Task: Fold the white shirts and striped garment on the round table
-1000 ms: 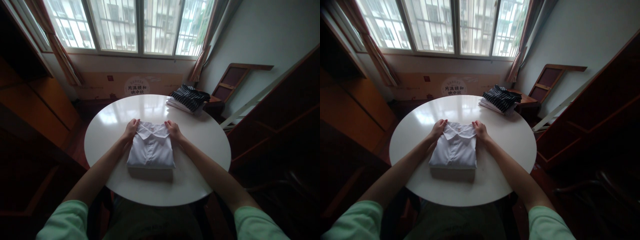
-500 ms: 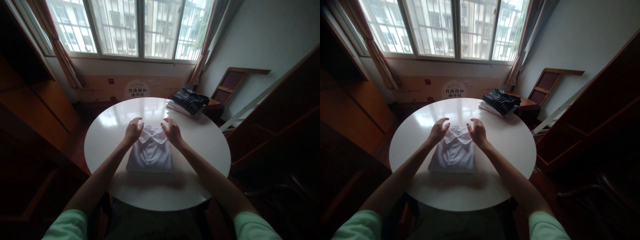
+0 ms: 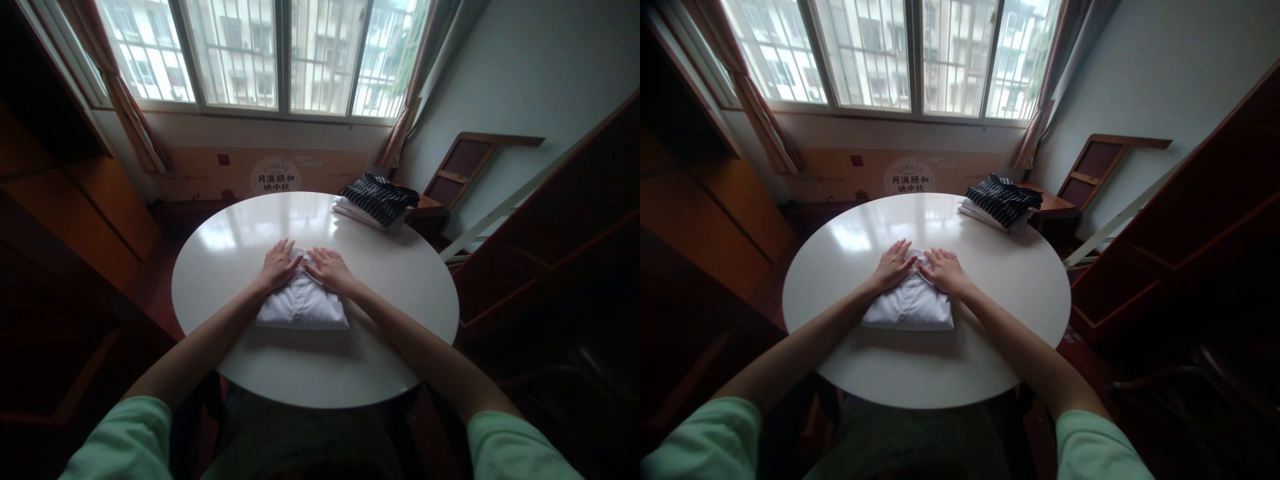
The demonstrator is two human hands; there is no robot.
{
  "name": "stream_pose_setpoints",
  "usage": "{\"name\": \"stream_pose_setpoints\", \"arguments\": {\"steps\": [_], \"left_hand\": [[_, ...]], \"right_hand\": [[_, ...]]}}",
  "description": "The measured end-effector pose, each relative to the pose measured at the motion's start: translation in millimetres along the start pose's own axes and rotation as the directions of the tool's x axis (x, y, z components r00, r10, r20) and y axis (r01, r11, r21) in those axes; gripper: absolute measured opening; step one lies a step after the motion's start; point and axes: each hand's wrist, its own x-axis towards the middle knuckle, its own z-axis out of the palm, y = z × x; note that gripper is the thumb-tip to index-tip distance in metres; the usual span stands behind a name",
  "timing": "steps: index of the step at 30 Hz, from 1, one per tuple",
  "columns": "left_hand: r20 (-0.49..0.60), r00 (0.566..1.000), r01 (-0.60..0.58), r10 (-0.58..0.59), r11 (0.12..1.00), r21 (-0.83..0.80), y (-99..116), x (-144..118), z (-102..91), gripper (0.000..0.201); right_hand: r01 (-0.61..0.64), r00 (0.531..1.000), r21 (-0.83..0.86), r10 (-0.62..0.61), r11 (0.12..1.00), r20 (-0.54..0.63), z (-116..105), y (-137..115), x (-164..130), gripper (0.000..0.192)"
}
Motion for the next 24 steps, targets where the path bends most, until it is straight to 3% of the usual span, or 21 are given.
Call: {"name": "stream_pose_setpoints", "arguments": {"steps": [2, 4, 6, 9, 13, 16, 18, 21, 24], "left_hand": [[-0.086, 0.99, 0.102, -0.115, 0.985, -0.142, -8, 5, -2.3, 0.054], [-0.096, 0.959, 0.232, -0.267, 0.933, -0.275, -16, 8, -5.5, 0.06], [-0.005, 0.934, 0.329, -0.357, 0.868, -0.371, -19, 9, -8.8, 0.07], [0.14, 0.912, 0.404, -0.384, 0.789, -0.464, -17, 8, -12.5, 0.079], [0.275, 0.881, 0.473, -0.384, 0.708, -0.525, -9, 6, -15.8, 0.059], [0.42, 0.838, 0.544, -0.349, 0.605, -0.581, -4, 4, -17.2, 0.044], [0.455, 0.839, 0.543, -0.299, 0.505, -0.671, 0, 2, -17.0, 0.039], [0.379, 0.889, 0.453, -0.256, 0.378, -0.807, 8, 1, -17.1, 0.033], [0.214, 0.936, 0.304, -0.279, 0.338, -0.891, 17, 1, -22.9, 0.032]], "right_hand": [[-0.029, 1.0, 0.033, 0.029, 0.999, -0.007, 1, 7, 3, 0.051], [-0.065, 0.996, 0.086, 0.07, 0.994, -0.057, 4, 15, 8, 0.047], [-0.127, 0.976, 0.16, 0.152, 0.979, -0.157, 7, 25, 12, 0.048], [-0.259, 0.897, 0.315, 0.349, 0.913, -0.273, 7, 38, 15, 0.054], [-0.353, 0.832, 0.517, 0.514, 0.78, -0.209, -2, 46, 8, 0.063], [-0.343, 0.839, 0.621, 0.528, 0.705, -0.135, -6, 45, 6, 0.068], [-0.301, 0.859, 0.7, 0.503, 0.648, -0.096, -6, 44, 7, 0.07], [-0.209, 0.883, 0.847, 0.466, 0.489, -0.052, -8, 44, 9, 0.075], [-0.158, 0.942, 0.921, 0.335, 0.356, 0.032, -20, 39, 5, 0.065]]}}
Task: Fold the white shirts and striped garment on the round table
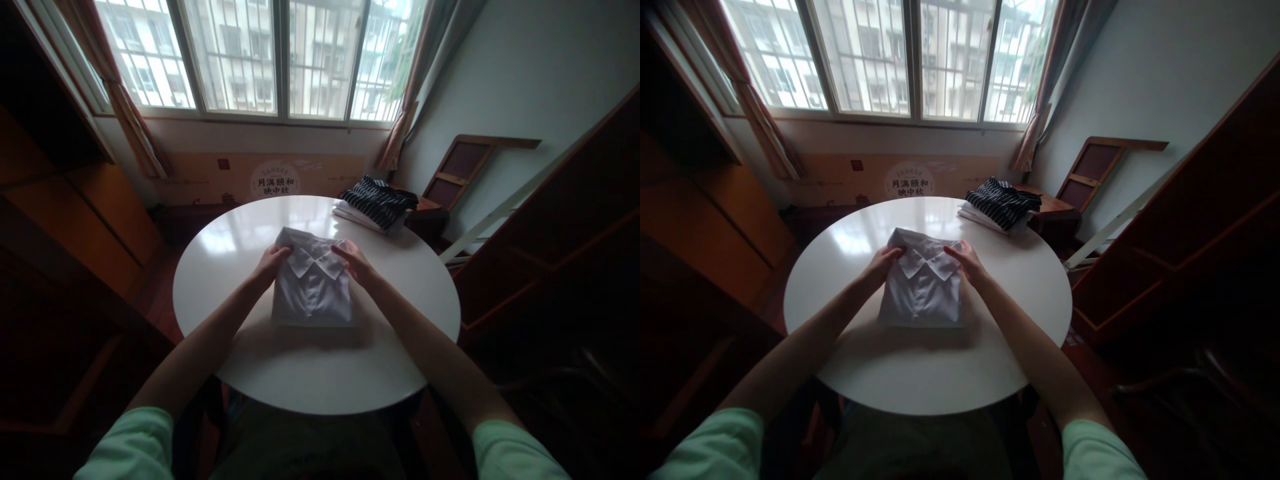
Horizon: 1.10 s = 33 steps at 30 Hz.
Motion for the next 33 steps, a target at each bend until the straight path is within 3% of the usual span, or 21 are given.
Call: {"name": "stream_pose_setpoints", "arguments": {"steps": [3, 5, 11, 14, 19, 23, 29, 33], "left_hand": [[-0.067, 0.984, -0.17, 0.168, 0.985, -0.019, 14, -4, -0.2, 0.039], [-0.113, 0.959, -0.263, 0.258, 0.964, -0.029, 23, -6, -4.2, 0.043], [-0.204, 0.915, -0.369, 0.347, 0.926, -0.079, 31, -1, -24.7, 0.038], [-0.218, 0.914, -0.369, 0.341, 0.924, -0.099, 29, 3, -30.8, 0.037], [-0.223, 0.929, -0.327, 0.296, 0.938, -0.114, 30, 4, -31.3, 0.039], [-0.21, 0.94, -0.299, 0.267, 0.944, -0.139, 31, 4, -32.5, 0.043], [-0.173, 0.963, -0.236, 0.208, 0.958, -0.162, 20, 6, -29.5, 0.047], [0.013, 0.985, -0.164, 0.17, 0.966, -0.199, 13, 3, -19.0, 0.05]], "right_hand": [[-0.013, 0.971, 0.049, 0.001, 0.999, 0.237, 6, -17, -13, 0.056], [-0.003, 0.948, 0.067, -0.018, 0.998, 0.319, 13, -25, -21, 0.057], [0.043, 0.968, 0.044, -0.053, 0.998, 0.246, 21, -13, -19, 0.096], [0.051, 0.946, 0.056, -0.066, 0.997, 0.317, 18, -3, -15, 0.096], [0.077, 0.906, 0.138, -0.127, 0.987, 0.404, 12, -1, -13, 0.068], [0.032, 0.893, 0.163, -0.101, 0.986, 0.439, 6, -7, -13, 0.049], [-0.102, 0.923, 0.312, -0.027, 0.945, 0.383, 19, -11, -21, 0.045], [-0.126, 0.977, 0.424, 0.038, 0.897, 0.21, 33, -6, -26, 0.039]]}}
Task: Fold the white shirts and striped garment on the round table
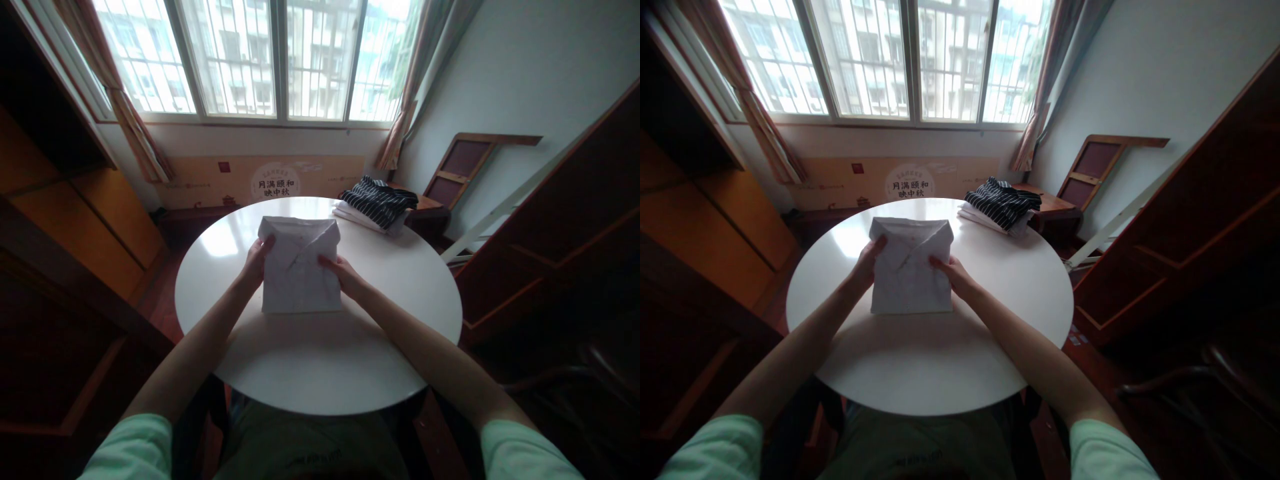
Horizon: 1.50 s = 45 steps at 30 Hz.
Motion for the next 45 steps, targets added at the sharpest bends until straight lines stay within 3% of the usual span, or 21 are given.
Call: {"name": "stream_pose_setpoints", "arguments": {"steps": [3, 8, 13, 17, 23, 33, 40, 45], "left_hand": [[0.069, 0.996, 0.053, -0.048, 0.996, -0.068, -2, 1, 2.6, 0.052], [0.063, 0.996, 0.064, -0.059, 0.994, -0.085, -5, 4, -0.5, 0.04], [0.146, 0.989, 0.024, -0.02, 0.999, -0.025, -3, -2, 3.0, 0.029], [0.146, 0.989, -0.005, 0.0, 0.999, 0.039, 3, -6, 4.2, 0.026], [0.117, 0.992, 0.018, -0.05, 0.966, 0.258, -1, -6, -0.9, 0.03], [0.104, 0.989, -0.14, 0.104, 0.886, 0.441, -7, -2, -1.4, 0.037], [0.134, 0.951, -0.296, 0.278, 0.704, 0.645, -11, -6, -0.9, 0.027], [0.096, 0.943, -0.309, 0.319, 0.728, 0.612, -11, -6, -2.2, 0.03]], "right_hand": [[0.05, 0.986, 0.039, -0.043, 0.998, -0.161, 0, 2, 2, 0.038], [0.208, 0.948, 0.08, -0.181, 0.975, -0.264, -7, -8, 6, 0.039], [0.292, 0.91, 0.083, -0.25, 0.953, -0.33, -13, -17, 8, 0.038], [0.313, 0.9, 0.079, -0.269, 0.947, -0.344, -16, -18, 10, 0.04], [0.339, 0.873, 0.025, -0.305, 0.94, -0.382, -17, -18, 11, 0.041], [0.37, 0.848, -0.09, -0.376, 0.925, -0.373, -17, -13, 13, 0.042], [0.364, 0.85, -0.044, -0.351, 0.93, -0.392, -15, -13, 12, 0.041], [0.361, 0.835, -0.064, -0.353, 0.93, -0.423, -16, -13, 13, 0.041]]}}
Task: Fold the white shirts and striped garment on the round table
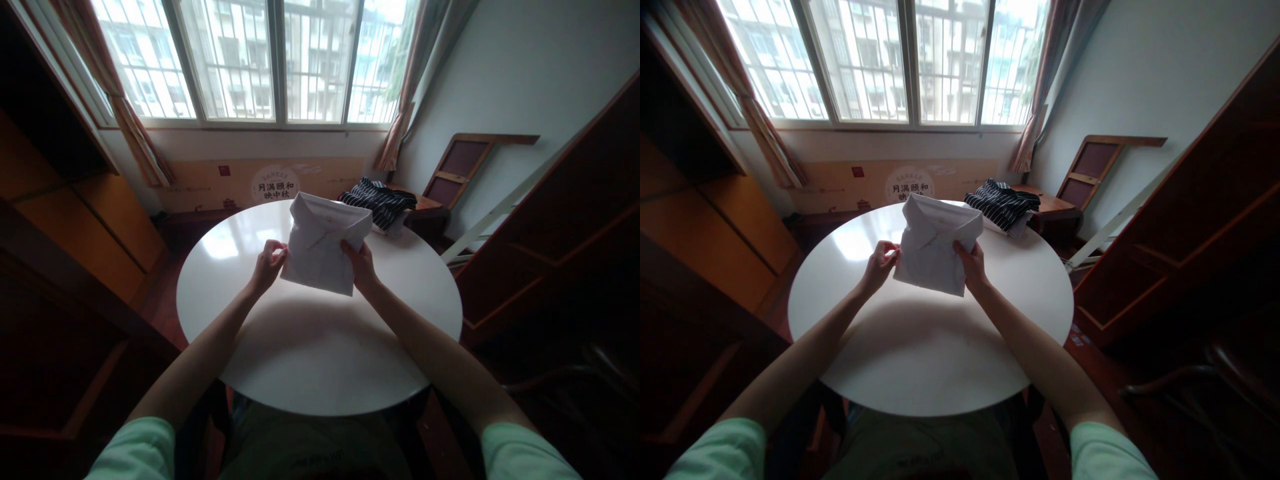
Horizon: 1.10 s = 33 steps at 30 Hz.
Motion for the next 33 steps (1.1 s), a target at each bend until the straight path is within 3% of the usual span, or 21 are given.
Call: {"name": "stream_pose_setpoints", "arguments": {"steps": [4, 14, 20, 33], "left_hand": [[0.088, 0.995, 0.036, -0.035, 0.999, -0.015, 0, 0, -1.2, 0.029], [0.112, 0.993, 0.022, -0.025, 0.999, 0.027, 4, 0, -2.5, 0.028], [0.097, 0.995, 0.01, -0.016, 0.998, 0.062, -1, 0, -1.4, 0.029], [-0.002, 0.994, 0.112, -0.113, 0.992, -0.059, -6, 4, 5.0, 0.023]], "right_hand": [[0.017, 1.0, 0.002, -0.017, 1.0, 0.01, 0, 0, 0, 0.039], [0.031, 0.999, -0.035, -0.03, 0.999, 0.023, 0, 1, 0, 0.039], [0.017, 1.0, 0.002, -0.017, 1.0, 0.017, 0, 3, 1, 0.039], [-0.013, 1.0, 0.013, 0.013, 1.0, -0.005, -2, 6, 3, 0.04]]}}
